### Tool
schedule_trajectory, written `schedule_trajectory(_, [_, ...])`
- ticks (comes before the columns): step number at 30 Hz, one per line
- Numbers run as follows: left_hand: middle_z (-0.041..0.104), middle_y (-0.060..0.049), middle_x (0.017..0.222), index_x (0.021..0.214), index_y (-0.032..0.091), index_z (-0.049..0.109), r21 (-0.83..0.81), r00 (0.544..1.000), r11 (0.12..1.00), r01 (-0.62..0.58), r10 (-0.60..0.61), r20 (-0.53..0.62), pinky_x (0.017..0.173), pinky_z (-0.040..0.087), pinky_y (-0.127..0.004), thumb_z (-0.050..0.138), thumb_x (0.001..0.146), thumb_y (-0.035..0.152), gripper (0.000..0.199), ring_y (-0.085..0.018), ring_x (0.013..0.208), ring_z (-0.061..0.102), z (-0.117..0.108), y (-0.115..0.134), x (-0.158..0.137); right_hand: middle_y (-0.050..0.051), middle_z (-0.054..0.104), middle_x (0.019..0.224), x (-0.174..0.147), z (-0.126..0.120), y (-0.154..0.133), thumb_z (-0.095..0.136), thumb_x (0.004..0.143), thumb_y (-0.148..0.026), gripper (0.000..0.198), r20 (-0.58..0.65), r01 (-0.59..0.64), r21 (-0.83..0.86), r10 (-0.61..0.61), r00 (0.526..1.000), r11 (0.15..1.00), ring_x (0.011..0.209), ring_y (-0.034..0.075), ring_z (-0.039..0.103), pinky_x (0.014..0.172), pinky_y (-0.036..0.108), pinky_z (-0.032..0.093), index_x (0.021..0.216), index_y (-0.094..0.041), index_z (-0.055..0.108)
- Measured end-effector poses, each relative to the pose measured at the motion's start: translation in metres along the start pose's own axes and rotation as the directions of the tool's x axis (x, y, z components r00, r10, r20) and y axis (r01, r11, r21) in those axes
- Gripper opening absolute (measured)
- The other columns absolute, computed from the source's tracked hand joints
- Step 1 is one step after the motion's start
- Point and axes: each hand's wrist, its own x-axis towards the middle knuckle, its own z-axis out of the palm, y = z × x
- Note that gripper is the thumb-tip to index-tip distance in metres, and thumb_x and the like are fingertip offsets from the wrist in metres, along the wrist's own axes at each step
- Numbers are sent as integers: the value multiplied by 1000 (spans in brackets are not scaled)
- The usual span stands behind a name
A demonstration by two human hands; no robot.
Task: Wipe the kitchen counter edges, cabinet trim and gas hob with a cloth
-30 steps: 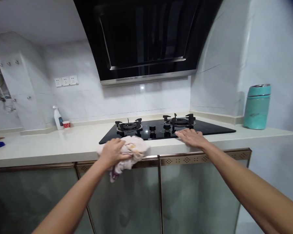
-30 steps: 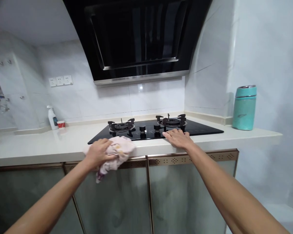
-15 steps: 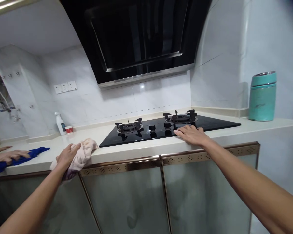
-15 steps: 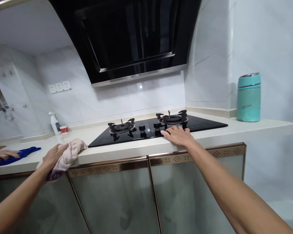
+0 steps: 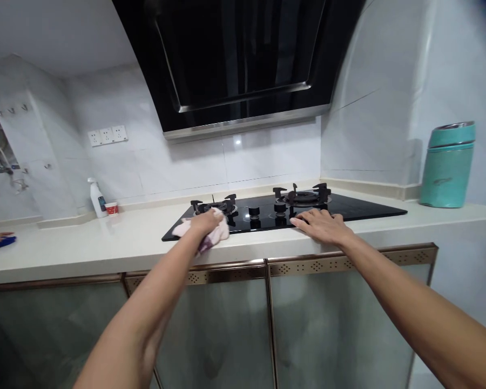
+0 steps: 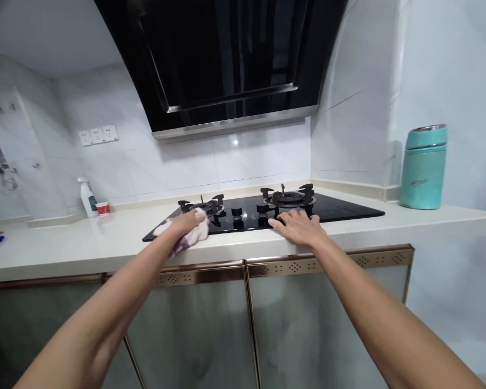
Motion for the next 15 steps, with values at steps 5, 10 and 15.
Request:
schedule_trajectory(5, [68, -12, 135, 135, 25, 56, 16, 966, 967, -253, 252, 61, 98, 45, -40, 38, 92, 68, 64, -31, 120, 65, 27, 100, -32, 12, 54, 145, -3, -3, -3, 17, 94, -73, 75, 24, -3, 1, 3, 1000, 1000, 135, 38, 45, 110, 64, 34, 136, -29, 61])
schedule_trajectory(10, [72, -13, 123, 125, 22, 61, 165, 878, 877, -451, 469, -91, 100, 44, -44, 40, 94, 66, 58, -31, 117, 65, 41, 115, -70, 11, 51, 150, -1, -1, -1, 18, 94, -73, 75, 29, -5, -4, 5, 1000, 1000, 137, 37, 43, 112, 64, 32, 138, -30, 60])
schedule_trajectory(15, [72, -10, 116, 120, 21, 61, 289, 776, 778, -558, 613, -153, 95, 45, -37, 58, 88, 67, 57, -27, 110, 65, 38, 60, -87, 10, 53, 149, 1, 1, 3, 20, 95, -72, 72, 11, 21, 0, -21, 1000, 1000, 136, 38, 46, 110, 63, 36, 140, -32, 59])
